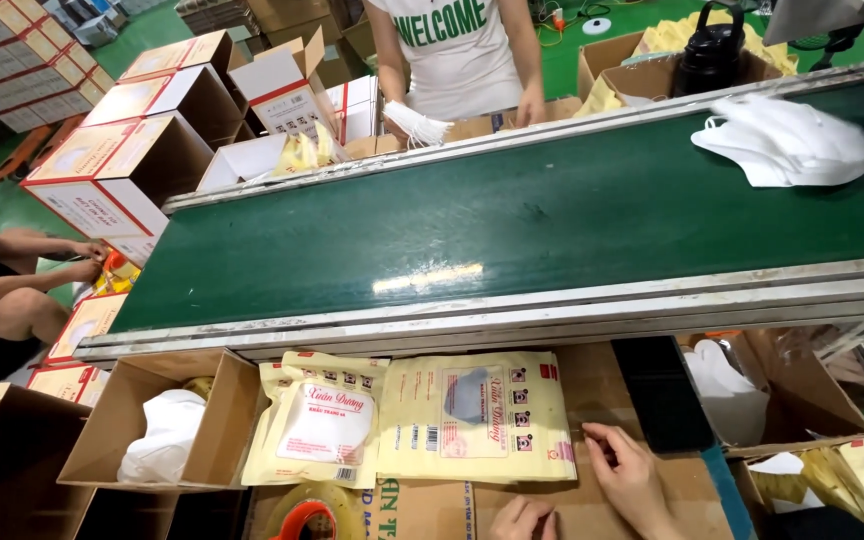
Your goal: Packaging face masks into individual yellow bags and then into cardboard boxes for shipping.
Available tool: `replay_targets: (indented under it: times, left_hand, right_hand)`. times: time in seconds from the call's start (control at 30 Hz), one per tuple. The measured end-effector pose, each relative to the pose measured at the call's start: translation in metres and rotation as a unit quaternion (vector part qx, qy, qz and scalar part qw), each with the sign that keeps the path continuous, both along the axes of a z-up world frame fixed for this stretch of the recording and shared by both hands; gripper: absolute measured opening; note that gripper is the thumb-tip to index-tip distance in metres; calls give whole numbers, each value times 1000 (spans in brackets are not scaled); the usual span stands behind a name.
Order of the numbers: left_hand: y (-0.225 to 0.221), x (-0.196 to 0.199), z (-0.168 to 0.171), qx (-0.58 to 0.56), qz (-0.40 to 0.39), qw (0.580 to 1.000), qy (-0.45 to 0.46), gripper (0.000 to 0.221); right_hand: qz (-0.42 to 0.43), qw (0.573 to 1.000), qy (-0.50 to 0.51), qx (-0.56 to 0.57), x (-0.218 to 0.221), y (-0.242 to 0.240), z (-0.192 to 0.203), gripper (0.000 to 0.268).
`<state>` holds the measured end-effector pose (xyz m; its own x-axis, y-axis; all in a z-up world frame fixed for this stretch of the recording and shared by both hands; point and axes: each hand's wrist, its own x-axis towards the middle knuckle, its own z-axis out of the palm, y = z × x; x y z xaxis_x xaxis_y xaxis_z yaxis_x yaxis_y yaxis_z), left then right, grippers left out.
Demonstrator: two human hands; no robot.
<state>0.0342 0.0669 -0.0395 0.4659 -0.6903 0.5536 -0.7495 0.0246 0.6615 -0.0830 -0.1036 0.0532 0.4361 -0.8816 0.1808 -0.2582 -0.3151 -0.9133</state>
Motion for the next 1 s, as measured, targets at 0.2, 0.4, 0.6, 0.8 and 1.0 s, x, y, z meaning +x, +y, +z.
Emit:
replay_targets:
  times: [0.2,0.4,0.6,0.8,1.0]
  left_hand:
    - [0,-1,-7,-7,1,1000,10,17]
    - [1,0,3,-4,-7,1000,3,16]
    - [3,-1,17,12,-14,1000,17,14]
    - [3,-2,18,12,-14,1000,18,15]
    - [-5,2,-27,2,10,1000,-3,17]
  right_hand:
    - [-1,1000,8,-2,0,1,3,24]
    - [-1,1000,12,-5,0,1,6,24]
    - [1,1000,13,-23,1,0,5,24]
    - [4,1000,20,-20,0,0,5,24]
    - [4,999,22,-23,0,-3,2,24]
